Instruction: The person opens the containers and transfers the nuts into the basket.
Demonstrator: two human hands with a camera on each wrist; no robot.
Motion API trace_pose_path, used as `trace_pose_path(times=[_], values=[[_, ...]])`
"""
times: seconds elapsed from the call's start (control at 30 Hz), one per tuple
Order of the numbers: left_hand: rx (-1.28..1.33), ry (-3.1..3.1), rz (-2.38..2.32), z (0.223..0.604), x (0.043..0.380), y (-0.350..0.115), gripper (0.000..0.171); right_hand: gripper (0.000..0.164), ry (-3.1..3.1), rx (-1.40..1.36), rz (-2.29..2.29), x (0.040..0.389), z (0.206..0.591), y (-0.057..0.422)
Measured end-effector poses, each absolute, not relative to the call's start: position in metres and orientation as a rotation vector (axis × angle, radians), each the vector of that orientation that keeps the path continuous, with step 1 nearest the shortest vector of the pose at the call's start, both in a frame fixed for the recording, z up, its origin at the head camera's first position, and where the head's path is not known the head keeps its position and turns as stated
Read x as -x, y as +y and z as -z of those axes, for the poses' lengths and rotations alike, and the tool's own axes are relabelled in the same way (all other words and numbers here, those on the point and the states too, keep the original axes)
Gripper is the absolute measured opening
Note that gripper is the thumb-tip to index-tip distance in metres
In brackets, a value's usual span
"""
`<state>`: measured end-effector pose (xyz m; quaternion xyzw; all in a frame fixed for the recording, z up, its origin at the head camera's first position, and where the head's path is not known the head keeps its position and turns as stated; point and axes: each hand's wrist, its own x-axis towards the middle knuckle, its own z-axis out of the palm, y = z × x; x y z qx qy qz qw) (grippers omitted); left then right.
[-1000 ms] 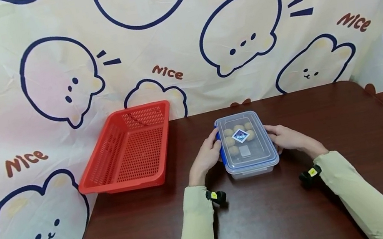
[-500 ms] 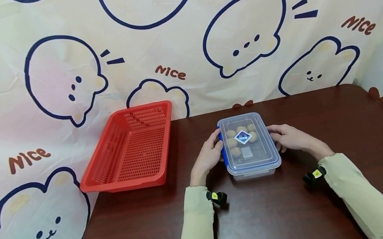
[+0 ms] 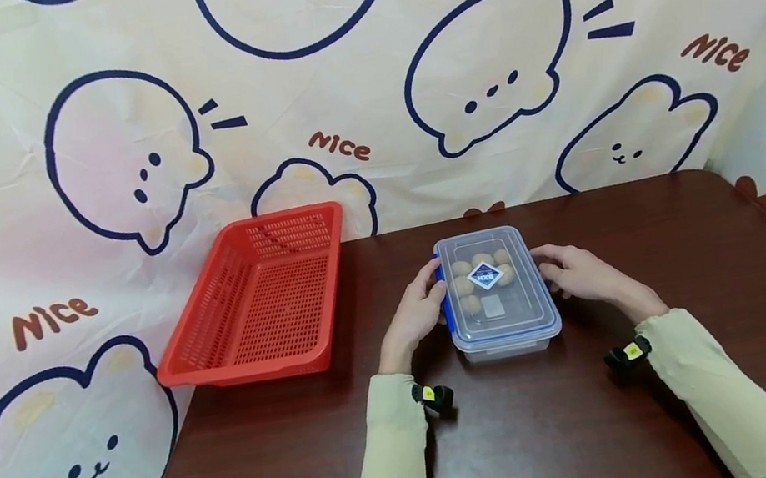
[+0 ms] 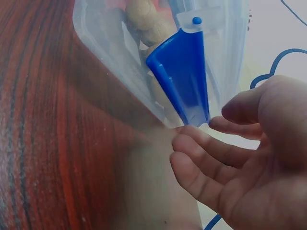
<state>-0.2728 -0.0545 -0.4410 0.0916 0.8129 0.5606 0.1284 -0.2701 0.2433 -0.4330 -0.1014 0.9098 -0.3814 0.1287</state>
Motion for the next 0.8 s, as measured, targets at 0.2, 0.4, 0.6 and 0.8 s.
trace_pose_path(times=[0.2, 0.4, 0.6, 0.8], values=[[-0.239, 2.339, -1.607, 0.441, 0.273, -0.056, 0.051, 0.045, 2.695, 0.241, 1.168, 0.267, 0.428, 0.240], [-0.247, 2.324, -1.562, 0.438, 0.271, -0.058, 0.054, 0.050, 2.696, 0.247, 1.192, 0.265, 0.427, 0.233], [-0.240, 2.310, -1.566, 0.437, 0.268, -0.058, 0.053, 0.053, 2.692, 0.269, 1.171, 0.265, 0.428, 0.229], [-0.252, 2.274, -1.594, 0.437, 0.267, -0.058, 0.053, 0.056, 2.664, 0.306, 1.179, 0.265, 0.430, 0.230]])
